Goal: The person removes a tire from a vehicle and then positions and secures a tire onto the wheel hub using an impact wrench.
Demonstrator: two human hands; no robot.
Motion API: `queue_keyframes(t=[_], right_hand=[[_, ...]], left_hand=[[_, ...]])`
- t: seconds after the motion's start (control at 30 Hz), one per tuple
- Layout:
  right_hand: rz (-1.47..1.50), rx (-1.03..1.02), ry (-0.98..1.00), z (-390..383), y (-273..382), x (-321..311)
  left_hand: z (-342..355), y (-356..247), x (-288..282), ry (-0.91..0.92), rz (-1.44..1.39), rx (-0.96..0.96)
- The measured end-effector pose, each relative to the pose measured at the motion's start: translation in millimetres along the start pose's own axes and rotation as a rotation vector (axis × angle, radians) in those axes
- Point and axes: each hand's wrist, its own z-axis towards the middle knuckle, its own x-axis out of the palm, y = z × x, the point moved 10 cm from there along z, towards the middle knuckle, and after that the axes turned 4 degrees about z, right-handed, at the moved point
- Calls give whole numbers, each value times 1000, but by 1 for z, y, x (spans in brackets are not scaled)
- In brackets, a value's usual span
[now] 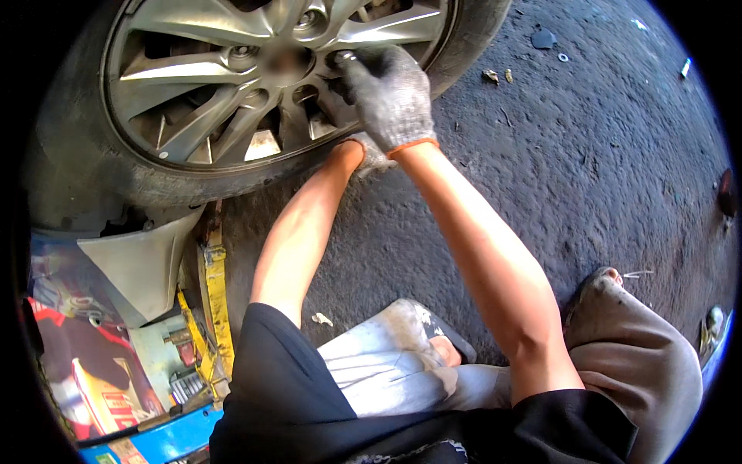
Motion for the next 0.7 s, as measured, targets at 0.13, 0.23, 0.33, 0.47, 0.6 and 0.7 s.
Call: queue_keyframes(t=[0.13, 0.23, 0.33, 0.47, 0.6, 0.7], right_hand=[[-147, -93, -137, 0, 16, -4], [3, -28, -127, 2, 3, 6], [12, -23, -157, -3, 8, 10], [-3, 105, -173, -2, -10, 9], [-219, 45, -157, 2, -1, 11], [-307, -14, -41, 7, 9, 15]], left_hand=[[-2, -2, -27, -213, -54, 38], [-7, -1, -42, -359, -86, 54], [-11, 1, -54, -481, -115, 65], [-5, -8, -65, -567, -129, 97], [0, -3, -45, -412, -59, 84], [6, 0, -1, -47, 62, 70]])
